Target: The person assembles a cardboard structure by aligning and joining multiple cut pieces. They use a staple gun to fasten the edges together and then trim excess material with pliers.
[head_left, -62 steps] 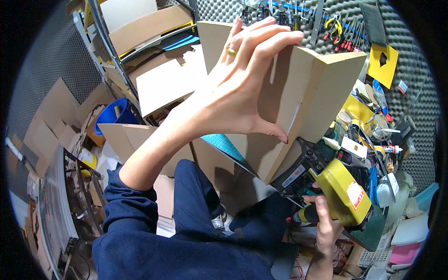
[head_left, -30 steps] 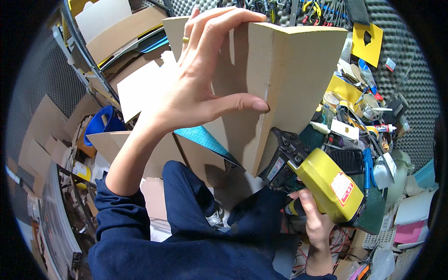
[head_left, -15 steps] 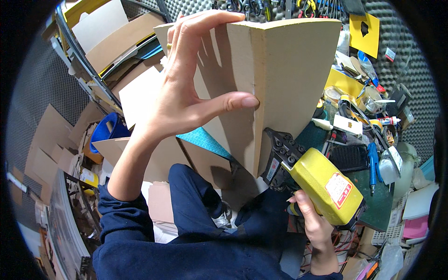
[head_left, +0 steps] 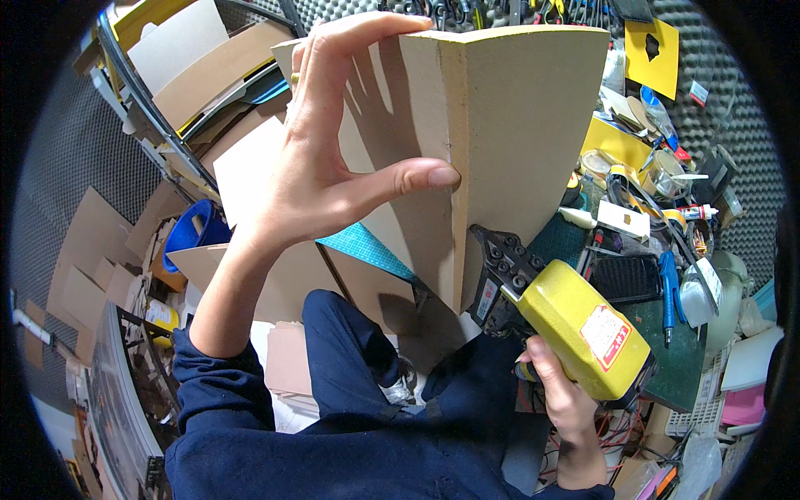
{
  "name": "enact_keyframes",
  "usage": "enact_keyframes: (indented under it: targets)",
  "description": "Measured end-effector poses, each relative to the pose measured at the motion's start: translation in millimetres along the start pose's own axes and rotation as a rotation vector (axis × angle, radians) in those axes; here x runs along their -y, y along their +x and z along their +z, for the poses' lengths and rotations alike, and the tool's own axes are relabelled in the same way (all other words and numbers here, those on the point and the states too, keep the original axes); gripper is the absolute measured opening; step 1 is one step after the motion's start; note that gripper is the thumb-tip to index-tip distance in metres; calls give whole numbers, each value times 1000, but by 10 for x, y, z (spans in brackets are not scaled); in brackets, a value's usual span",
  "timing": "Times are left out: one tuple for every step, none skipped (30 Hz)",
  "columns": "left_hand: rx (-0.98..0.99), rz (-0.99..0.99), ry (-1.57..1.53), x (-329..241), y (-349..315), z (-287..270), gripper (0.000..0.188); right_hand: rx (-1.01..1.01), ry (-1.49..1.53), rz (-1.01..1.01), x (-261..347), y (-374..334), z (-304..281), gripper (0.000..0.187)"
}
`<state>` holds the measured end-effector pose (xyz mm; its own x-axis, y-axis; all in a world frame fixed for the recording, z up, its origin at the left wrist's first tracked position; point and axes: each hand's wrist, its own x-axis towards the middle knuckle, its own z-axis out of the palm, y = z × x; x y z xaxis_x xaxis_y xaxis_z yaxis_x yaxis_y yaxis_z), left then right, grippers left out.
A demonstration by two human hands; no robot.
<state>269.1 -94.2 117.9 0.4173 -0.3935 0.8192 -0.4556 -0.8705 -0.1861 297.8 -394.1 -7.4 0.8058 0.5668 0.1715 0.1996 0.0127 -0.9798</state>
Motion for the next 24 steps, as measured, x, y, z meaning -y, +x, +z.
enact_keyframes:
  targets:
    - [0,1,3,-7,6,-5,93,-1,11,-3,4,3,1,34]
    - [1,-3,4,-17,12,-8,92,-4,46,-15,9,6,0,33]
    - [2,-8,5,-29,16,-13,92,0,7,-8,11,8,0,33]
    - [3,-12,7,-43,18,-22,92,2,-7,-10,12,9,-4,33]
    - [13,-34,6,-59,17,-33,92,5,-20,-11,10,11,-6,33]
    - [24,-56,7,-76,14,-50,92,8,-33,-11,5,12,-7,33]
    - [35,-79,8,-90,9,-67,91,13,-46,-9,-3,15,-11,32]
    - [73,-85,3,-100,5,-86,95,11,-41,-10,-16,14,-5,32]
    - [112,-90,-3,-107,1,-111,99,9,-35,-11,-29,11,-1,32]
    - [125,-93,-13,-112,-4,-116,101,-1,-12,-16,-50,12,13,32]
    - [138,-96,-23,-114,-9,-127,103,-7,8,-14,-68,8,20,32]
    - [125,-98,-39,-116,-15,-121,103,-13,28,-12,-89,4,29,33]
    - [123,-95,-36,-114,-18,-124,102,-17,45,-3,-106,-3,31,33]
    - [121,-92,-33,-113,-21,-117,102,-22,56,8,-123,-13,34,33]
    - [129,-84,-12,-107,-20,-118,103,-26,66,19,-139,-22,34,34]
    - [131,-77,1,-104,-20,-115,103,-31,71,33,-153,-34,34,34]
    - [134,-70,13,-100,-19,-114,103,-34,92,20,-167,-39,31,34]
    - [130,-62,17,-98,-19,-113,104,-24,52,36,-179,-44,28,33]
    - [130,-63,17,-95,-19,-112,104,-13,29,24,-191,-41,22,32]
    - [129,-63,16,-93,-20,-111,105,-4,7,-13,-200,-41,17,32]
    - [131,-73,11,-93,-23,-110,105,0,11,13,-208,-39,13,31]
    - [131,-72,12,-94,-25,-110,105,2,16,14,-216,-36,13,30]
    - [130,-72,14,-97,-29,-110,105,1,26,18,-222,-36,14,29]
    - [125,-62,22,-98,-30,-108,105,-1,35,22,-226,-35,16,28]
